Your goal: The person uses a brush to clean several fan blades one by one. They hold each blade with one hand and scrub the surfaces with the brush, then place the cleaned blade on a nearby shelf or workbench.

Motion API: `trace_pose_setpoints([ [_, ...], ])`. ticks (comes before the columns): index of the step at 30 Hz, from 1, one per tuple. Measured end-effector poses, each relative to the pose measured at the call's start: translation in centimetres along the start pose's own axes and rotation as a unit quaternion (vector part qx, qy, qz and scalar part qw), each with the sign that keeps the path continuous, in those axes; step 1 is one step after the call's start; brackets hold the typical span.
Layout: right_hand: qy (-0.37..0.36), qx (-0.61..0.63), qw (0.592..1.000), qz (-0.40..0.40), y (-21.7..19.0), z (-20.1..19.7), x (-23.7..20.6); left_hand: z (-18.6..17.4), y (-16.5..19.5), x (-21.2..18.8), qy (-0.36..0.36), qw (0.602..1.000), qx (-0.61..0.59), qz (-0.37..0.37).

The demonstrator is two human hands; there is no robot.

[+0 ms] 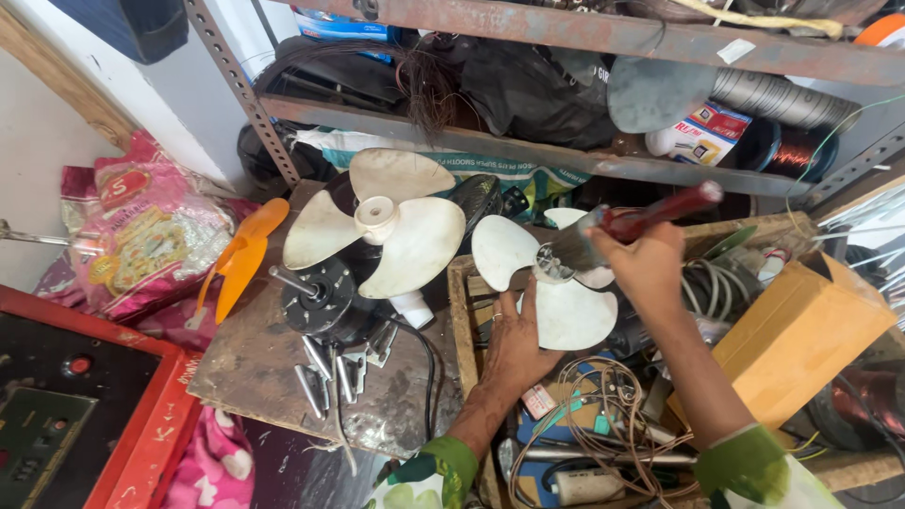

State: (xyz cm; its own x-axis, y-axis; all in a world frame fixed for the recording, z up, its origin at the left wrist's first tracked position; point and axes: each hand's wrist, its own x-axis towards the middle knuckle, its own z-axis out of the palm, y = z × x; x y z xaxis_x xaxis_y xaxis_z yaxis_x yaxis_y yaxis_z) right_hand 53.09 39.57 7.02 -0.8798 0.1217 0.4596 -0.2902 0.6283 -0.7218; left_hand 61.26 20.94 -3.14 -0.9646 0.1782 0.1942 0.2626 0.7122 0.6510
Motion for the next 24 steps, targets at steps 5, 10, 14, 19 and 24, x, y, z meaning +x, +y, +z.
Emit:
trace_pose_setpoints([
  [5, 0.061, 0.056, 0.996, 0.027, 0.4, -2.3, 0.6, -0.2, 0.1, -0.1, -0.019, 1.000, -0.012, -0.008],
  [10, 0.088, 0.071, 0.993, -0.020, -1.0, -0.3, -1.0, -0.6, 0.6, 0.1, -0.038, 0.999, -0.026, -0.021],
  [14, 0.026, 0.004, 0.999, -0.031, -1.1, 0.8, -1.4, -1.0, 0.9, -0.1, -0.002, 1.000, -0.030, -0.008],
  [19, 0.110, 0.099, 0.989, -0.028, -0.4, -3.2, 0.8, -1.3, 1.1, 0.0, -0.030, 0.999, -0.038, -0.022],
  [24, 0.008, 0.021, 0.999, -0.025, -1.0, -0.7, -0.1, -1.1, 0.7, 0.1, -0.088, 0.992, -0.055, -0.065],
])
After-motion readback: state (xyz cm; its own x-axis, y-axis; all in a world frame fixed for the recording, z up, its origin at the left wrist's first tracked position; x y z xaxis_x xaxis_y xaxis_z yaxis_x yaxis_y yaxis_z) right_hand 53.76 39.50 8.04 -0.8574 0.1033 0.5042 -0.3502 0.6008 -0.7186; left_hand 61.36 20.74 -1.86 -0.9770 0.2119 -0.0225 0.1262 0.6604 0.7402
